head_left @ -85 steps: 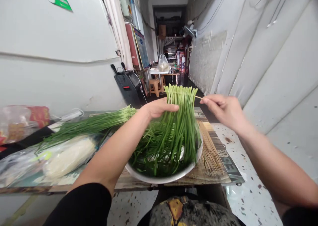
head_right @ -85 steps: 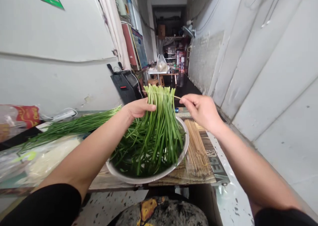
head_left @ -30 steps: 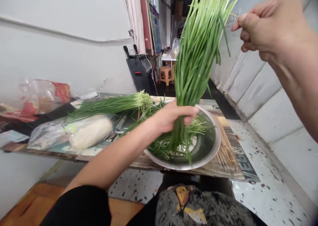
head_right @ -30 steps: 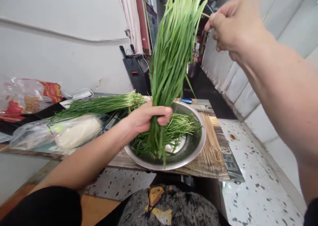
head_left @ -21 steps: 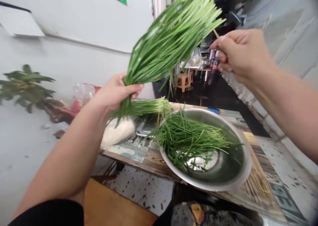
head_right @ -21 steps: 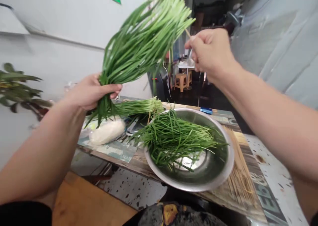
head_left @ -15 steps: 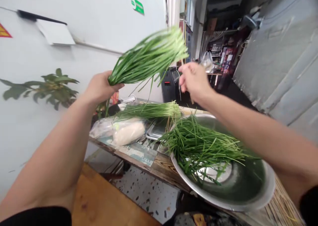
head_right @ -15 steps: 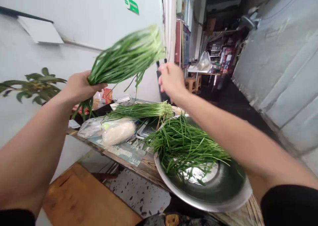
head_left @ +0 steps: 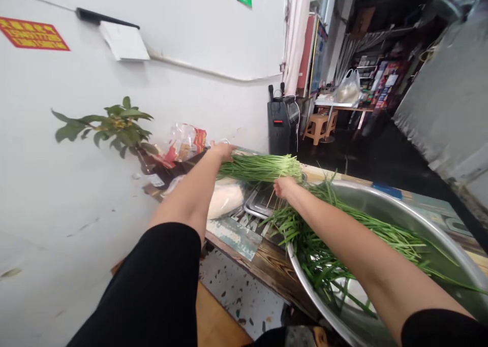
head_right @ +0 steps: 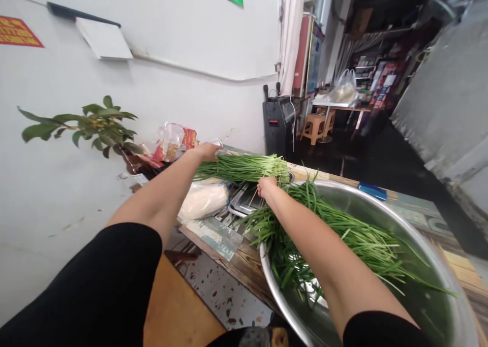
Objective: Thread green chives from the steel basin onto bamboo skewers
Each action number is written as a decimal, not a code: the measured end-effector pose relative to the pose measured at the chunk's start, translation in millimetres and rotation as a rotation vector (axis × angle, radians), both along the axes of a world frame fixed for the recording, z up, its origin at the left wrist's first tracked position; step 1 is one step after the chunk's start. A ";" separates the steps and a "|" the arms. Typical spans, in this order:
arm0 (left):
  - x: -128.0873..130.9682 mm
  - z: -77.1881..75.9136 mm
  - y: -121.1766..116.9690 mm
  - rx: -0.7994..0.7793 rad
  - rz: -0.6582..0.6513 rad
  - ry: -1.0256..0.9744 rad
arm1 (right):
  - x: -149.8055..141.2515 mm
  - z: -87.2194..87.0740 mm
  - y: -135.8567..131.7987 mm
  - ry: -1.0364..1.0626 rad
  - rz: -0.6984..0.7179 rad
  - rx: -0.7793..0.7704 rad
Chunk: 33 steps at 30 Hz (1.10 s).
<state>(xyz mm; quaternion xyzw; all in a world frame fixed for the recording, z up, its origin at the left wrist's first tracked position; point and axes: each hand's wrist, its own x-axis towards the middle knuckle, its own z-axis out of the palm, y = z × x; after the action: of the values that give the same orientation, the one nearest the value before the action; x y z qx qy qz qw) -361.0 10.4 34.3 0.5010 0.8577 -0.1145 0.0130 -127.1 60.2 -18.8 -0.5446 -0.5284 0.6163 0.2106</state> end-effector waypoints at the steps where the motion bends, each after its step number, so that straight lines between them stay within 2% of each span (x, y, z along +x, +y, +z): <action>1: 0.3 -6.8 0.7 -0.032 -0.013 -0.031 | 0.7 0.4 3.5 -0.002 0.025 -0.050; 3: 0.5 -12.3 -0.7 -0.065 -0.055 -0.071 | 3.2 3.9 8.3 0.010 0.079 -0.104; 5: 1.6 -6.9 -3.7 -0.072 -0.075 -0.079 | 7.8 10.8 9.8 0.046 0.131 -0.117; 8: 11.2 15.9 -7.8 -0.053 -0.090 -0.037 | 21.9 29.3 5.3 0.113 0.209 -0.088; 11: 37.3 45.3 -10.6 0.014 -0.172 0.016 | 53.5 57.5 -4.8 0.176 0.275 -0.051; 14: 81.7 71.0 -13.1 0.045 -0.299 0.011 | 110.4 91.6 -14.1 0.247 0.344 0.007; 16: 119.6 82.3 -15.2 0.005 -0.390 -0.021 | 158.9 114.9 -17.7 0.290 0.449 0.235; 17: 140.0 85.5 -16.4 -0.006 -0.434 -0.039 | 184.2 125.9 -18.4 0.292 0.433 0.336; 19: 181.5 86.3 -18.9 -0.015 -0.547 -0.100 | 233.8 144.1 -17.0 0.281 0.310 0.493; 21: 222.2 79.5 -21.4 -0.016 -0.633 -0.130 | 280.5 152.3 -10.0 0.248 0.157 0.594; 23: 260.9 66.6 -24.5 -0.028 -0.752 -0.184 | 325.9 145.5 2.1 0.153 0.003 0.674; 25: 296.7 50.2 -29.2 -0.068 -0.871 -0.237 | 371.1 122.6 15.1 -0.110 -0.140 0.727; 27: 327.4 33.2 -35.5 -0.115 -0.994 -0.283 | 413.2 87.0 23.4 -0.689 -0.204 0.648; 28: 340.0 25.1 -39.1 -0.124 -1.045 -0.299 | 431.4 66.5 24.5 -0.814 -0.222 0.585; 31: 365.6 5.1 -51.1 -0.153 -1.109 -0.316 | 468.7 6.7 16.0 -0.970 -0.220 0.435; 33: 373.9 -3.6 -59.5 -0.197 -1.106 -0.345 | 479.2 -23.8 6.5 -1.023 -0.185 0.381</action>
<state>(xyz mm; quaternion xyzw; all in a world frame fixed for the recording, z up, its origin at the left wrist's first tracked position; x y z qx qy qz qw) 12.9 -49.1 30.7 0.8818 0.4399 -0.1005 0.1374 352.0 66.6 -42.6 -0.7708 -0.6157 0.1454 0.0749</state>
